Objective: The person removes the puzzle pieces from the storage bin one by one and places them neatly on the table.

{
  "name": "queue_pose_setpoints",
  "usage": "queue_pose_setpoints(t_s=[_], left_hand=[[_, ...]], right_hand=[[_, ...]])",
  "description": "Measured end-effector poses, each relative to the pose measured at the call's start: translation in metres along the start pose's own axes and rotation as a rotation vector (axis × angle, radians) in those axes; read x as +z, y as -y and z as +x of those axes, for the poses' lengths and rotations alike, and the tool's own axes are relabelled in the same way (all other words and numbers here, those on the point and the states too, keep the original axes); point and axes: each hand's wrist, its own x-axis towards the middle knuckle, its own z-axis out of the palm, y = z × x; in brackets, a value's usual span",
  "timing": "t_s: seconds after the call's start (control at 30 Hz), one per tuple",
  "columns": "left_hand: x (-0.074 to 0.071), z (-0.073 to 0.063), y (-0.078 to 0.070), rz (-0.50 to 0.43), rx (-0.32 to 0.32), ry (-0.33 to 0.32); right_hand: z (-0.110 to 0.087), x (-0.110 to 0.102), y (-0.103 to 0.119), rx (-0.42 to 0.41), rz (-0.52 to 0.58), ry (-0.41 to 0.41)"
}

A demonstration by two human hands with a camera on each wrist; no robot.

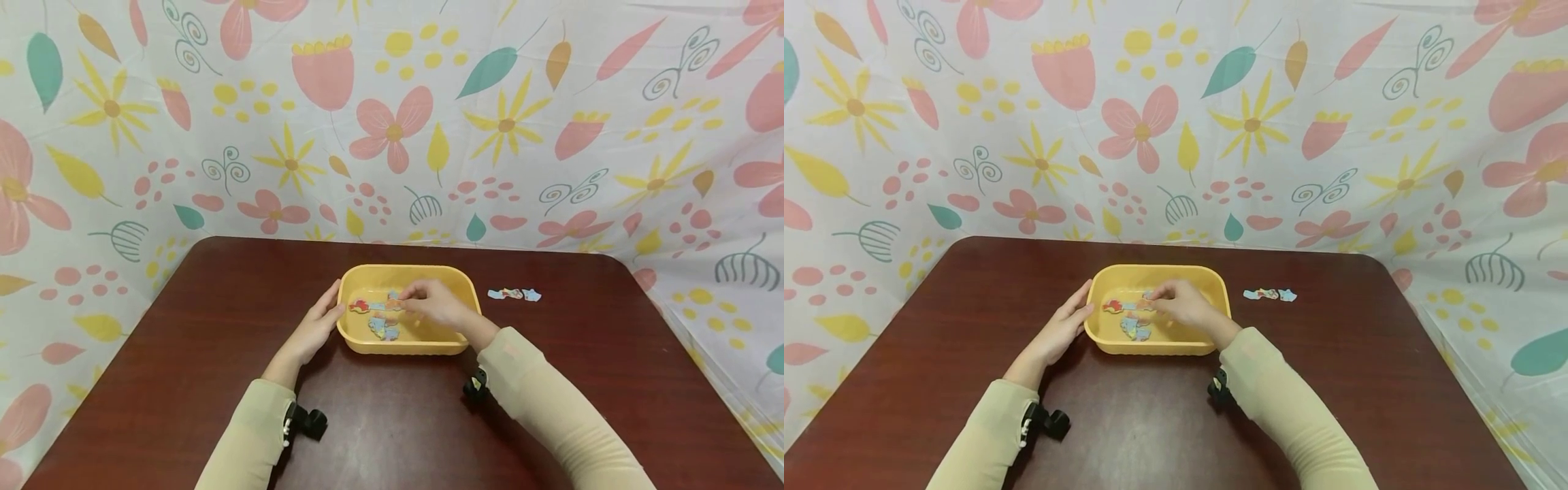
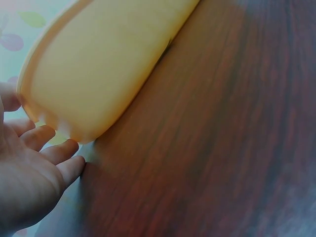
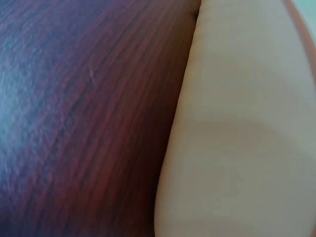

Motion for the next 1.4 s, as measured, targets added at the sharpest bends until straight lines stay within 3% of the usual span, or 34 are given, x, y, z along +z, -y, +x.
queue_pose_setpoints(t_s=[0.3,0.67,0.9,1.17,1.4], left_hand=[[-0.003,0.001,-0.003,-0.01,0.019,0.01],[-0.003,0.001,0.002,-0.016,0.028,0.01],[-0.002,-0.001,0.003,0.022,0.102,0.024],[-0.002,0.002,0.003,-0.011,0.026,0.012],[-0.001,0.001,0.002,-0.022,0.029,0.016]], right_hand=[[-0.002,-0.013,0.002,-0.012,0.03,-0.007],[-0.006,-0.025,-0.004,0.015,0.003,-0.076],[-0.009,-0.038,-0.007,0.023,-0.008,-0.114],[-0.015,-0.05,-0.009,0.02,0.039,-0.152],[-0.024,-0.063,-0.013,0.03,0.067,-0.186]])
